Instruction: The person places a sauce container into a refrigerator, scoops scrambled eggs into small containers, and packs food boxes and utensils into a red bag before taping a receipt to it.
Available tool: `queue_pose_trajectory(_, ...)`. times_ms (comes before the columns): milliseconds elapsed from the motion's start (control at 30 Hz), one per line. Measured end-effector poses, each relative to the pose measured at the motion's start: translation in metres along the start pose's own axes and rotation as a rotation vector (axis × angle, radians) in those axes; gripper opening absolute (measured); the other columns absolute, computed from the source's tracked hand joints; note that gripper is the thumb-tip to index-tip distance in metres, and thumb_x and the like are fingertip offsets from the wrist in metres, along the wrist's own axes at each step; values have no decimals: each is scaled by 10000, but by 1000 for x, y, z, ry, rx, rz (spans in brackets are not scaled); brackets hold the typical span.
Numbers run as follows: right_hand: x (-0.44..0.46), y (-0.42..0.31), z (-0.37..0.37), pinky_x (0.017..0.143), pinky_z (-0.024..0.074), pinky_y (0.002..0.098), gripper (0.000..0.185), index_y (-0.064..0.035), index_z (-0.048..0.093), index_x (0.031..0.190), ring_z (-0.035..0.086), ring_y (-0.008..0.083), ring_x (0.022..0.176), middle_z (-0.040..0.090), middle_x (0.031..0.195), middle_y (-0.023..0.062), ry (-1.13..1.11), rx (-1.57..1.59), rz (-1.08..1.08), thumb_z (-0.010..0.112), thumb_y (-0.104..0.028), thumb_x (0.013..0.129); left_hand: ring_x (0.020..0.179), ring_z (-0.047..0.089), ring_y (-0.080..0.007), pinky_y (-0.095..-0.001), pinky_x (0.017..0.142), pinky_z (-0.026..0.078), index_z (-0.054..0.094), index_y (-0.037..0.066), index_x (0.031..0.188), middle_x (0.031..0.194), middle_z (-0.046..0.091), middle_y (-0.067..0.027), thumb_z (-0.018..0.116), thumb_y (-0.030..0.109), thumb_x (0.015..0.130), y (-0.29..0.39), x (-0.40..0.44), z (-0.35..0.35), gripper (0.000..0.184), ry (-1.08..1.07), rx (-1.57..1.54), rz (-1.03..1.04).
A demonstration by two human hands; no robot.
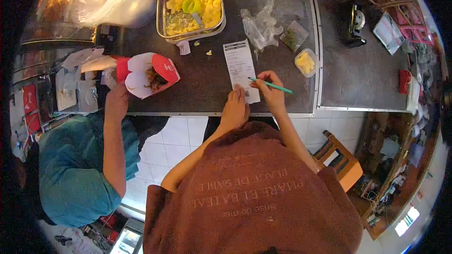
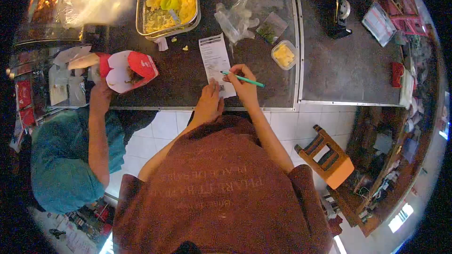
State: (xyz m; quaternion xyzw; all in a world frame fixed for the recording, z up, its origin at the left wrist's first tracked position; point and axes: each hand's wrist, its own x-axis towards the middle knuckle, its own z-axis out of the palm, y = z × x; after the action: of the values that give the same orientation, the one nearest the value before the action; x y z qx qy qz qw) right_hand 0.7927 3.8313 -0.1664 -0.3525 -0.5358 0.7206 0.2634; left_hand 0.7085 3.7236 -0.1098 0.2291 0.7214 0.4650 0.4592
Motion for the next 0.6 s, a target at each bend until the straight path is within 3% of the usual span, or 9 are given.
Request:
queue_pose_trajectory(67,-2,12,2,618,475,254,124,-9,569,906,599,159,690,603,772,81,43,-124,-3,569,-48,788,871,495,-289,-401,752,396,500,40,1111,1028,519,-161,515,188,804,-1,-2,-4,341,-23,11,-8)
queue_pose_trajectory(167,-2,4,11,609,469,286,89,-5,591,843,603,211,703,606,771,103,9,-646,-312,582,-48,766,855,504,-288,-396,737,407,511,38,1102,1014,531,-162,506,169,812,-3,-4,-9,318,-55,20,-13)
queue_pose_trajectory(267,1,17,24,595,455,279,104,-8,608,852,603,183,699,608,797,107,-13,-661,-392,590,-38,754,839,512,-287,-391,721,419,521,36,1094,999,542,-163,498,150,820,-6,-5,-14,297,-72,21,-17)
queue_pose_trajectory(367,-1,21,31,620,455,281,130,-6,606,860,602,221,718,607,789,117,-87,-721,-376,603,-63,743,805,524,-272,-374,698,429,527,29,1082,966,556,-156,497,134,822,-21,-5,-10,282,-57,-1,36)
queue_pose_trajectory(467,-1,18,30,648,451,298,145,-3,603,867,597,239,734,601,783,129,162,-717,-288,596,-90,750,802,524,-274,-375,700,431,516,25,1091,970,556,-151,488,144,831,-23,-4,-9,288,-61,11,38)
queue_pose_trajectory(600,-11,14,35,641,453,354,133,-2,598,825,581,308,726,588,756,160,-82,-722,-320,589,-97,733,799,525,-277,-377,703,433,502,19,1102,974,556,-144,476,158,842,-23,-4,-13,296,-57,27,46)
